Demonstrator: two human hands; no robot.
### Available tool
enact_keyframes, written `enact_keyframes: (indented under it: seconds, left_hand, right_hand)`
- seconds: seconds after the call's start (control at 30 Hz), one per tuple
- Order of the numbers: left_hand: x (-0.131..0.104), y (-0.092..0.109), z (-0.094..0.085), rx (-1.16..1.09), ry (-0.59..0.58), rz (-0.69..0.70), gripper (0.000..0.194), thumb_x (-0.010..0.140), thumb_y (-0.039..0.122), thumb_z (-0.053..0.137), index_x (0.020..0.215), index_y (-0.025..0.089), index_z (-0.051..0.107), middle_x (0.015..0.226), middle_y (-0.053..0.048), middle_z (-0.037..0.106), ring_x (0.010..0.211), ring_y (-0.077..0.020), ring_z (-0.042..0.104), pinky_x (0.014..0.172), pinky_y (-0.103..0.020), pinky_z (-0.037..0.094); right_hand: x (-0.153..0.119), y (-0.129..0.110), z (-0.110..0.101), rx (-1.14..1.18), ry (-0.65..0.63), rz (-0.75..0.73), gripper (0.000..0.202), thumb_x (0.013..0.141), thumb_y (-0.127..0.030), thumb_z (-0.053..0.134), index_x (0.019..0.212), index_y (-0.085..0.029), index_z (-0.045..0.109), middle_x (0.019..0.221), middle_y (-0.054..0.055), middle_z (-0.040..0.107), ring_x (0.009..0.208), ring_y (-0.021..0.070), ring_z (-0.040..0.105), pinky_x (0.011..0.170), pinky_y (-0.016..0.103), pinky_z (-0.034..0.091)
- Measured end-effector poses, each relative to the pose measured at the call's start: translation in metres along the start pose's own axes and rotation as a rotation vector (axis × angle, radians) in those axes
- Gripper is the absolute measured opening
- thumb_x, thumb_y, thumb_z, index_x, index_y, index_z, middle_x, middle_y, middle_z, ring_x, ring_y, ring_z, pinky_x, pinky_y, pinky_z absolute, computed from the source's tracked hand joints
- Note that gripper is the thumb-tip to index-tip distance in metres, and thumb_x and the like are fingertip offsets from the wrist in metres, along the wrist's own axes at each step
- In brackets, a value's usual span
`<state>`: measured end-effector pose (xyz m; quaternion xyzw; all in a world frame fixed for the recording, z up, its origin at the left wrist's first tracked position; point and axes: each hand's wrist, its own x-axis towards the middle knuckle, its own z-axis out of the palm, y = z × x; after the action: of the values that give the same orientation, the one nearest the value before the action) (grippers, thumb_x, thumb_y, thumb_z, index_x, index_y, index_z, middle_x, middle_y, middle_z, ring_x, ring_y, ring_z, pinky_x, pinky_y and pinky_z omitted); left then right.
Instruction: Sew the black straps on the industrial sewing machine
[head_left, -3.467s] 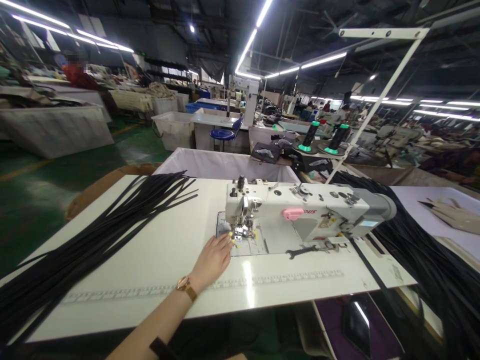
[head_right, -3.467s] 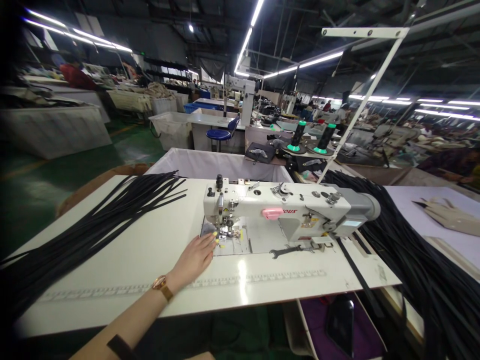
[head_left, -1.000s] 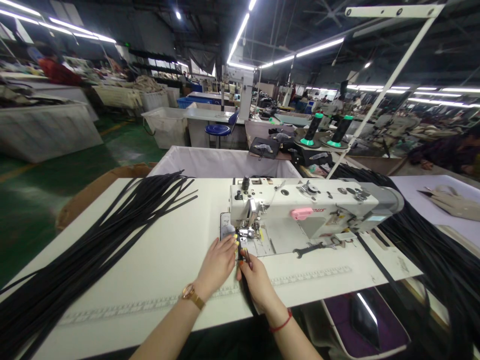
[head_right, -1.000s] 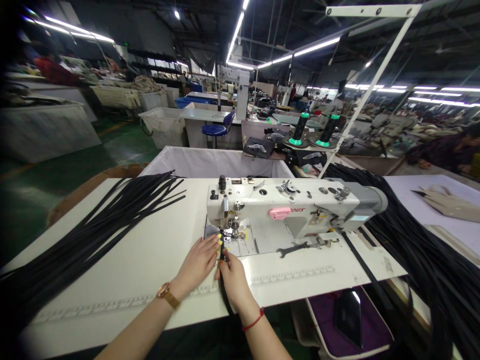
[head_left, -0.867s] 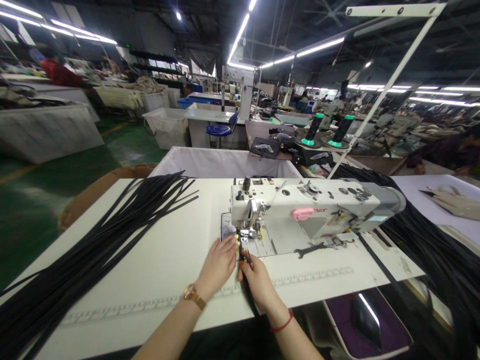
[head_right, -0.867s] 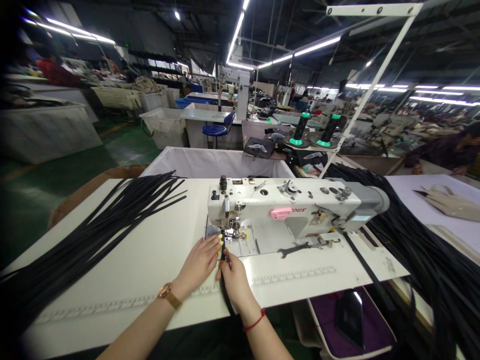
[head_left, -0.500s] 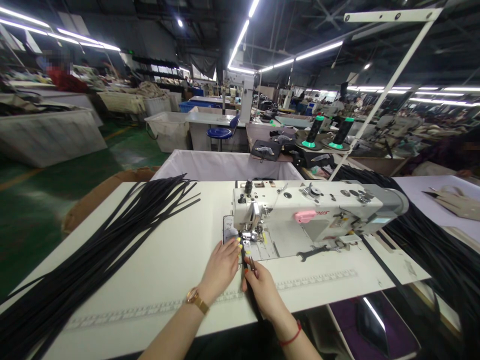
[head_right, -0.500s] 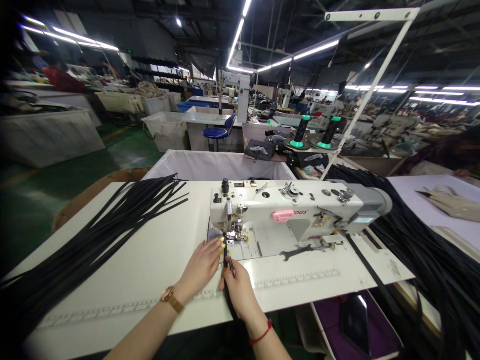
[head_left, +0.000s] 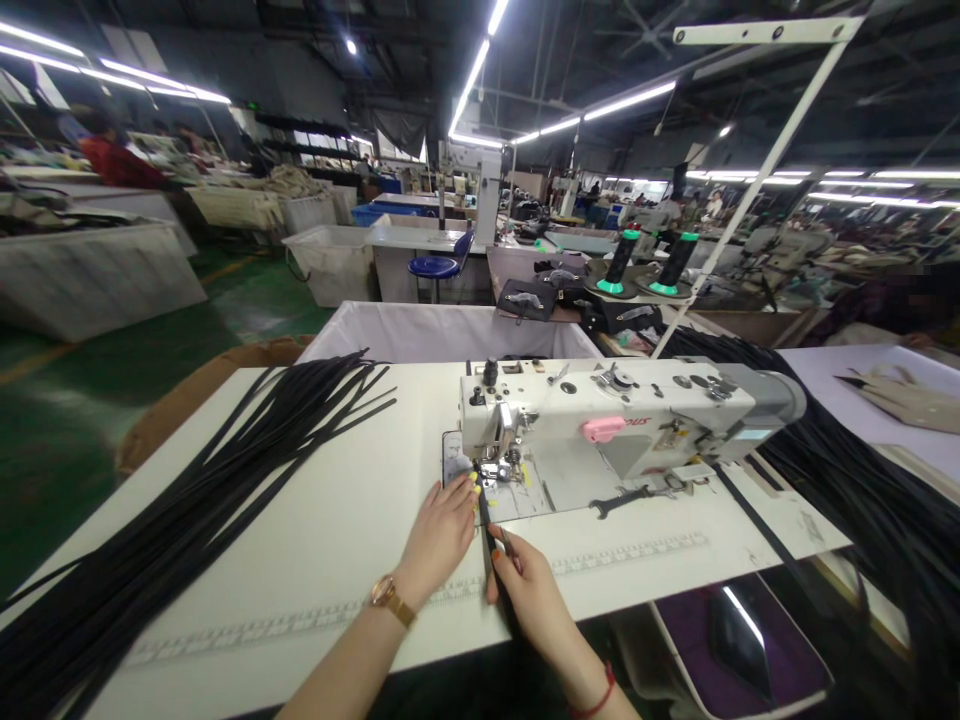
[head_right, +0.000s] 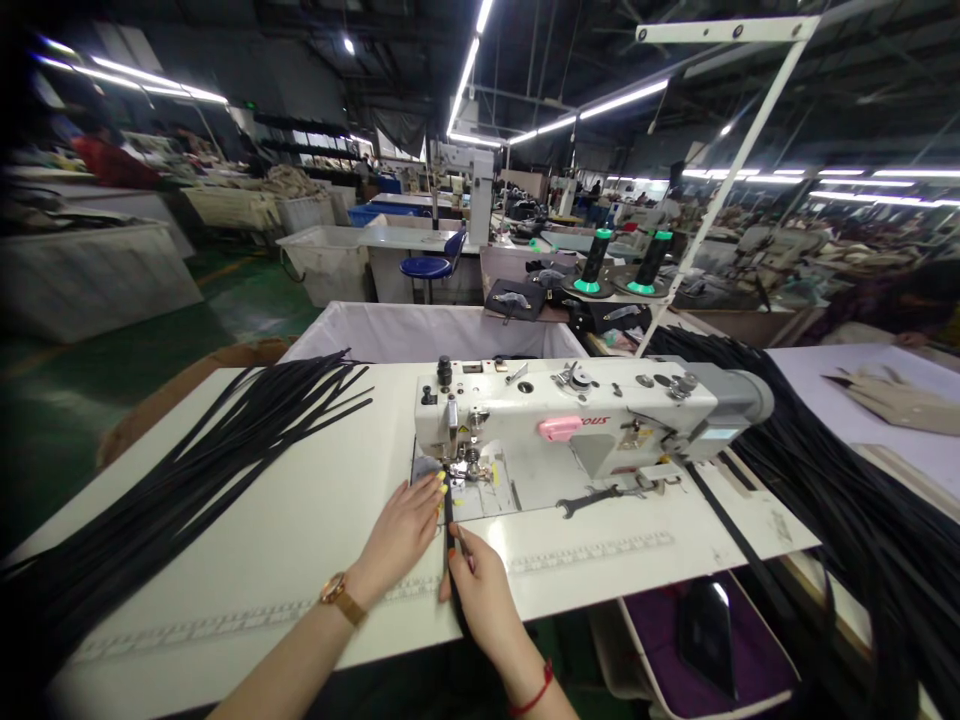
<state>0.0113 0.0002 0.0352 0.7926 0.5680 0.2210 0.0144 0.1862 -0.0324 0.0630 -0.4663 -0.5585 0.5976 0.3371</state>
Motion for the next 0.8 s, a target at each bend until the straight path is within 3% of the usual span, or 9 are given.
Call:
enact_keyframes:
  seconds: [0.13,0.5,0.8]
  left_hand:
    - [0.0,0.001,-0.002,-0.001,-0.002,-0.007,0.04,0.093,0.013,0.045,0.13,0.017,0.058,0.14,-0.009,0.056,0.134,-0.0272,0.046,0.113,-0.053,0.034]
    - [0.001,0.004,-0.007,-0.06,0.002,-0.027,0.038,0.094,0.015,0.044,0.13,0.017,0.058,0.141,-0.008,0.055,0.134,-0.0274,0.045,0.114,-0.054,0.032]
    - [-0.002,0.005,-0.007,-0.113,0.008,-0.038,0.039,0.094,0.014,0.045,0.13,0.019,0.058,0.141,-0.008,0.056,0.134,-0.0272,0.045,0.114,-0.054,0.031]
  right_hand:
    - [-0.009,0.0,-0.003,-0.022,-0.022,0.015,0.047,0.093,-0.035,0.046,0.13,-0.007,0.053,0.051,-0.003,0.061,0.051,0.0152,0.053,0.063,0.029,0.042]
    - [-0.042,0.007,-0.013,-0.004,-0.07,0.031,0.066,0.092,-0.05,0.051,0.141,-0.006,0.044,0.057,0.0,0.065,0.063,0.0223,0.063,0.082,0.04,0.046]
    - [-0.049,0.024,-0.02,-0.021,-0.07,0.068,0.083,0.087,-0.064,0.051,0.143,-0.004,0.042,0.057,0.002,0.066,0.064,0.023,0.063,0.079,0.039,0.045]
